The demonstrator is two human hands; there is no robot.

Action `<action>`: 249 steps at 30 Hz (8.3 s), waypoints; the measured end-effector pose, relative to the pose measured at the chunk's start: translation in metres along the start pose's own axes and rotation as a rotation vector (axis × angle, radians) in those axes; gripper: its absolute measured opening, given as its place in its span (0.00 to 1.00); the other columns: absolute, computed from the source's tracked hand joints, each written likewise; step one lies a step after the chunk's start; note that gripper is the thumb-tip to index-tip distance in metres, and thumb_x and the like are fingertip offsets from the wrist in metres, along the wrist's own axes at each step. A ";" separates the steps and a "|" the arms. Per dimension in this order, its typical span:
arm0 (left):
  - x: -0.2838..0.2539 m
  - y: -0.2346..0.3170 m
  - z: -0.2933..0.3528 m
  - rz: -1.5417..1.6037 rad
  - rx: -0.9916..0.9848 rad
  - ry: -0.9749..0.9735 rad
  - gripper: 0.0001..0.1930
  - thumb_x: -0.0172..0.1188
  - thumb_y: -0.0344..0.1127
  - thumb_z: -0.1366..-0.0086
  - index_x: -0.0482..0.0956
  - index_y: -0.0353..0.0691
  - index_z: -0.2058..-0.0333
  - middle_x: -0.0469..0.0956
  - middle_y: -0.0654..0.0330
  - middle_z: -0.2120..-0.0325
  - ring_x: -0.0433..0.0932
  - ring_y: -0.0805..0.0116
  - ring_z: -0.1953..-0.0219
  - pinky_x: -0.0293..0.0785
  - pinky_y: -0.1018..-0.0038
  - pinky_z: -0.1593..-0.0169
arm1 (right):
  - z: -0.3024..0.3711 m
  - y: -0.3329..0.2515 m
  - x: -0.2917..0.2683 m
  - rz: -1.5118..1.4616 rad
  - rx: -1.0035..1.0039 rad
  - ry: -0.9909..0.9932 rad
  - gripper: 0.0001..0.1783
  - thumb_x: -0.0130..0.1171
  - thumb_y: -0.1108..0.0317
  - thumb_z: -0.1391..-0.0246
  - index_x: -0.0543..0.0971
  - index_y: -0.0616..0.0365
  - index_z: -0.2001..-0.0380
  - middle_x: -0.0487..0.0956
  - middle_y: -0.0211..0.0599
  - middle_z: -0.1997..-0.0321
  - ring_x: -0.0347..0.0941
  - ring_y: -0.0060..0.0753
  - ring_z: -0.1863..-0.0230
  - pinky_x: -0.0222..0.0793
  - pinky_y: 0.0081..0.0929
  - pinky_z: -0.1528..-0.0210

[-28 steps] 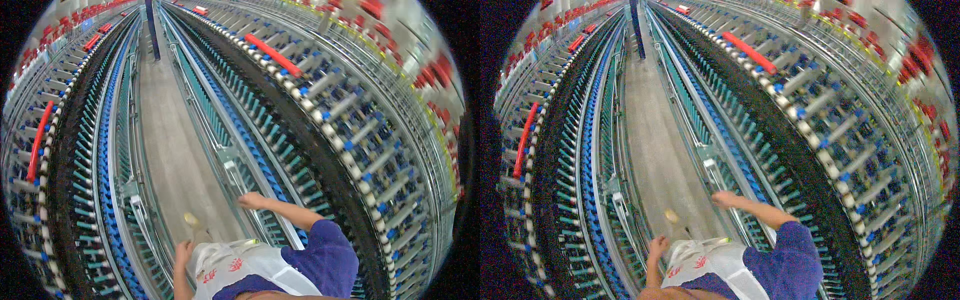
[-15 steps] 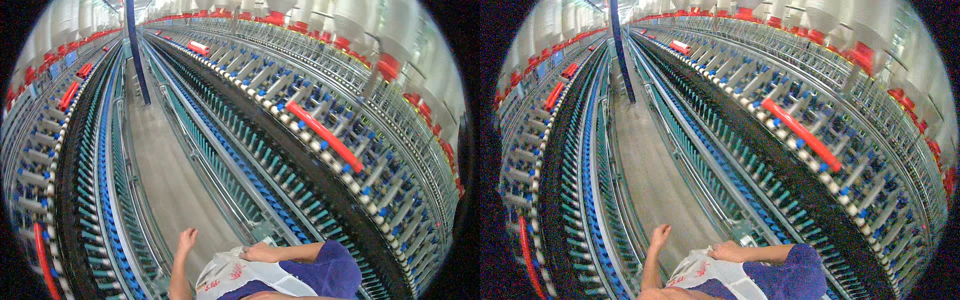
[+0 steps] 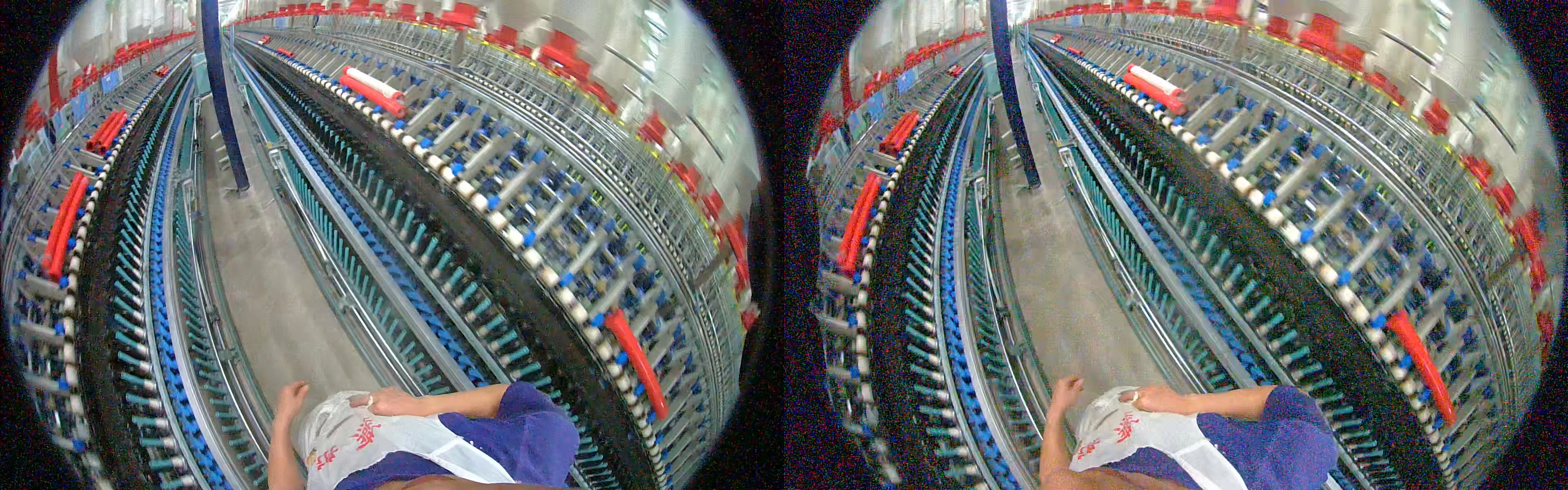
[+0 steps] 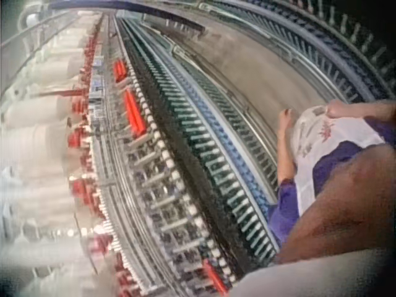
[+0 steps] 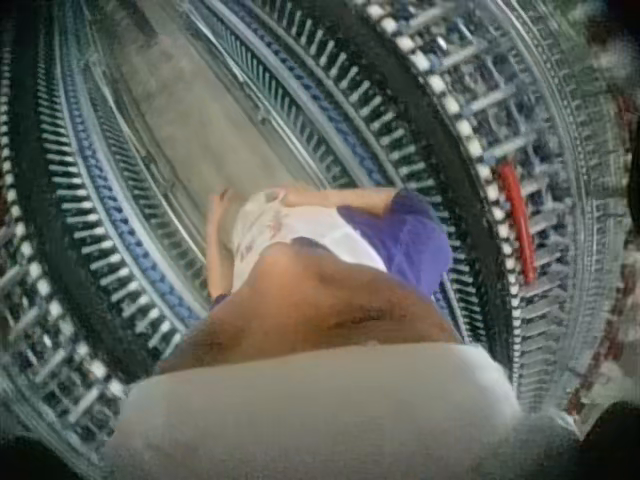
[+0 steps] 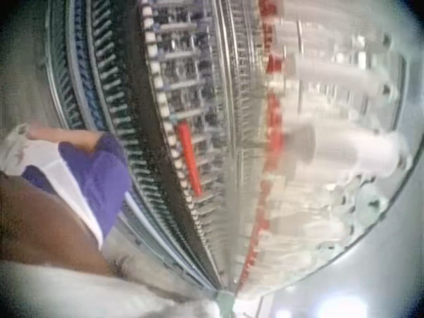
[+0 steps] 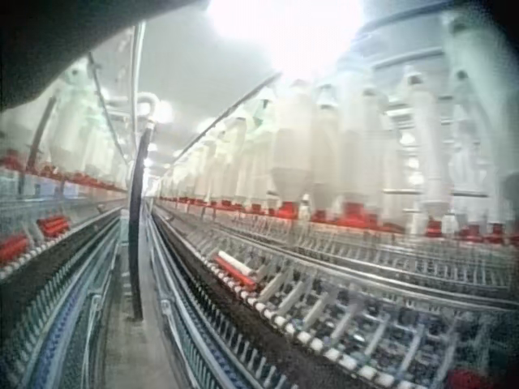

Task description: The person repeatedly threads white yarn through guides and tensioners on a row of industrial spinning machines. They use a small blue tool to assist with threading and occasionally adjust red guide components. The hands work along the machine line, moving from one spindle to the next.

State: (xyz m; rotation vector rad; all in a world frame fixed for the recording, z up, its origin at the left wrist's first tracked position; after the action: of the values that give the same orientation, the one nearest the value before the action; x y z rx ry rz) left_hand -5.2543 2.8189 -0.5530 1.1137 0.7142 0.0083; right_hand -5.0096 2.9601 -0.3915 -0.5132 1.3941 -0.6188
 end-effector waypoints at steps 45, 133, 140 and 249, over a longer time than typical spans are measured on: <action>-0.532 0.548 -1.296 1.525 0.762 -0.447 0.20 0.46 0.54 0.34 0.67 0.46 0.53 0.75 0.54 0.70 0.77 0.64 0.72 0.76 0.70 0.72 | -0.772 0.496 -0.612 -0.937 0.670 1.345 0.20 0.52 0.60 0.40 0.74 0.64 0.51 0.80 0.35 0.67 0.73 0.20 0.70 0.70 0.20 0.65; -1.029 0.097 -2.374 -0.378 0.221 -1.112 0.25 0.57 0.44 0.46 0.73 0.30 0.55 0.76 0.43 0.60 0.75 0.55 0.56 0.70 0.64 0.54 | -1.765 0.920 -1.371 0.750 1.047 1.572 0.21 0.49 0.62 0.42 0.70 0.67 0.51 0.73 0.51 0.54 0.69 0.43 0.55 0.62 0.35 0.51; -1.031 0.011 -2.582 -0.452 0.342 -1.056 0.20 0.56 0.43 0.47 0.77 0.33 0.60 0.76 0.43 0.60 0.75 0.49 0.57 0.69 0.60 0.54 | -2.109 0.990 -1.387 -0.723 0.705 0.434 0.15 0.49 0.67 0.42 0.75 0.56 0.52 0.75 0.28 0.83 0.64 0.16 0.89 0.60 0.17 0.86; -1.428 0.265 -3.296 0.219 0.030 -1.150 0.14 0.67 0.32 0.58 0.77 0.38 0.69 0.78 0.64 0.75 0.77 0.70 0.74 0.73 0.72 0.68 | -2.910 1.326 -1.740 -1.144 0.348 1.587 0.15 0.64 0.78 0.62 0.73 0.63 0.68 0.76 0.36 0.73 0.74 0.28 0.74 0.72 0.26 0.71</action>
State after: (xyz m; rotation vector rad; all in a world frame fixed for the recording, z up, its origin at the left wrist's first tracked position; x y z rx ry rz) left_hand -8.0167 5.1251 -0.4024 1.0154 -0.4356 -0.4259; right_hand -7.8867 5.1897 -0.3227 -0.4822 2.2568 -2.5257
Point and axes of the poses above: each hand's wrist, its own z-axis away from the middle knuckle, its own x-axis out of the palm, y = z × x, the point moved 1 cm from there along -z, towards the middle knuckle
